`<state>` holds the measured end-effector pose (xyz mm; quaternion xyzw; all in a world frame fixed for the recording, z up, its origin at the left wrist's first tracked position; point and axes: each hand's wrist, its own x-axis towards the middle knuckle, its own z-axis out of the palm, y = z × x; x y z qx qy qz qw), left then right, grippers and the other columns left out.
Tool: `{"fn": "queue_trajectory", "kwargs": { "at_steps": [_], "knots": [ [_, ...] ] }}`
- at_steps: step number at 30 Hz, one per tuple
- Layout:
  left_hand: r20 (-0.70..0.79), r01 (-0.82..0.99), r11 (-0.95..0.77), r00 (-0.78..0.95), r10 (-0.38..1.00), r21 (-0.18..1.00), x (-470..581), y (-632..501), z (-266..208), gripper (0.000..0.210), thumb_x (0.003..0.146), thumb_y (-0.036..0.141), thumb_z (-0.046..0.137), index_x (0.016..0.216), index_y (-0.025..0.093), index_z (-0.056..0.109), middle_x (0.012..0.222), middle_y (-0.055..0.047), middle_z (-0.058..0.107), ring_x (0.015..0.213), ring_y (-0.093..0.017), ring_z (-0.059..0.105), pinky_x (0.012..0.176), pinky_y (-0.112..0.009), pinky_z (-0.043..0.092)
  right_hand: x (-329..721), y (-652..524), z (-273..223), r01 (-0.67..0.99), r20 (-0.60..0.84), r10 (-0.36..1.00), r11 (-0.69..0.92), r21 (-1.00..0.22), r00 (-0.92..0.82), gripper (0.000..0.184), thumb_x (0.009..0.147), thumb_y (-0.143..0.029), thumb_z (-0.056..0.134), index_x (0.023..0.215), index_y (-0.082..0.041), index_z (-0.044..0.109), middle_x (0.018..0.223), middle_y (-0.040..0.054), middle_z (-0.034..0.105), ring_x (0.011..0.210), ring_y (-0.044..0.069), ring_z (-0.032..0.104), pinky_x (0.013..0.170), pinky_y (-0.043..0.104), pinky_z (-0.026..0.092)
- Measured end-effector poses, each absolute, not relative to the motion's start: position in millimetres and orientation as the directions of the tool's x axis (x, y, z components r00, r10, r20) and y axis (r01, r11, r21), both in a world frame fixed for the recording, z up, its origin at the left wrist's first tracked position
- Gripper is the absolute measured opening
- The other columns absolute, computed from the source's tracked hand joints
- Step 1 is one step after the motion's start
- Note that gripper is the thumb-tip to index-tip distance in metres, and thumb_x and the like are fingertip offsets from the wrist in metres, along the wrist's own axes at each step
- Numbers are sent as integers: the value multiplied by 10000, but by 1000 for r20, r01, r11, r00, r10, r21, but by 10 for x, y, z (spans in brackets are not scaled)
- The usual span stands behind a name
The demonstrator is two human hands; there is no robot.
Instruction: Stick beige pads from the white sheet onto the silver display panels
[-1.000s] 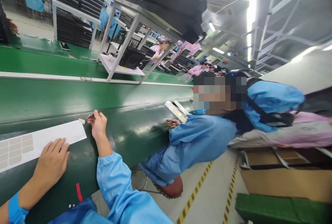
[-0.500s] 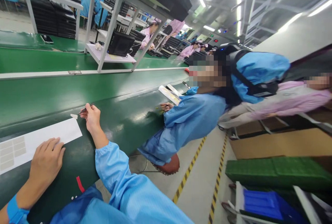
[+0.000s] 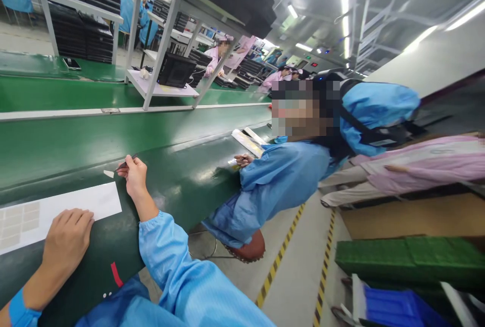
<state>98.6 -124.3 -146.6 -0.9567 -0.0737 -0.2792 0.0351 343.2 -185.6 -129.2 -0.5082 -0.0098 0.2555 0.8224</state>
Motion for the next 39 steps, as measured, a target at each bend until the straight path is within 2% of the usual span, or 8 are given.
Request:
{"fn": "queue_trajectory", "kwargs": {
  "at_steps": [12,19,27,34,39],
  "knots": [
    [559,138,-988,826,76,-70,988,-1263,-1433,215,1072,213,527,994,155,719,954,-89,753,918,-303,664,936,-482,507,3441,-1855,-1336,-403,-237,430,351,-845,871,261,1022,-365,639,965,-132,537,841,72,669,580,113,598,530,185,492],
    [572,121,-989,818,53,-82,991,-1279,-1410,240,1071,212,519,1005,146,739,1004,-108,776,955,-316,677,942,-491,505,3433,-1868,-1327,-395,-227,433,350,-849,872,229,1028,-340,607,980,-128,537,858,84,676,587,112,603,535,184,492],
    [567,144,-986,820,70,-87,993,-1294,-1402,212,1067,192,543,989,150,736,968,-91,766,924,-300,667,958,-489,505,3443,-1865,-1347,-382,-222,425,341,-859,878,267,1006,-378,631,967,-136,525,850,78,672,586,118,605,528,191,489],
    [538,171,-983,836,111,-62,967,-1332,-1379,216,1061,181,552,971,173,748,979,-78,779,936,-284,679,1000,-482,496,3403,-1850,-1356,-382,-207,439,361,-851,874,401,943,-481,745,952,-149,522,838,60,669,620,131,623,545,202,505],
    [500,161,-986,858,118,-44,984,-1331,-1343,223,1058,178,540,1000,160,754,1030,-109,786,966,-290,679,1011,-483,488,3452,-1884,-1340,-381,-215,414,375,-845,884,329,1030,-424,668,953,-139,524,832,58,662,633,135,622,551,210,500]
  ]
}}
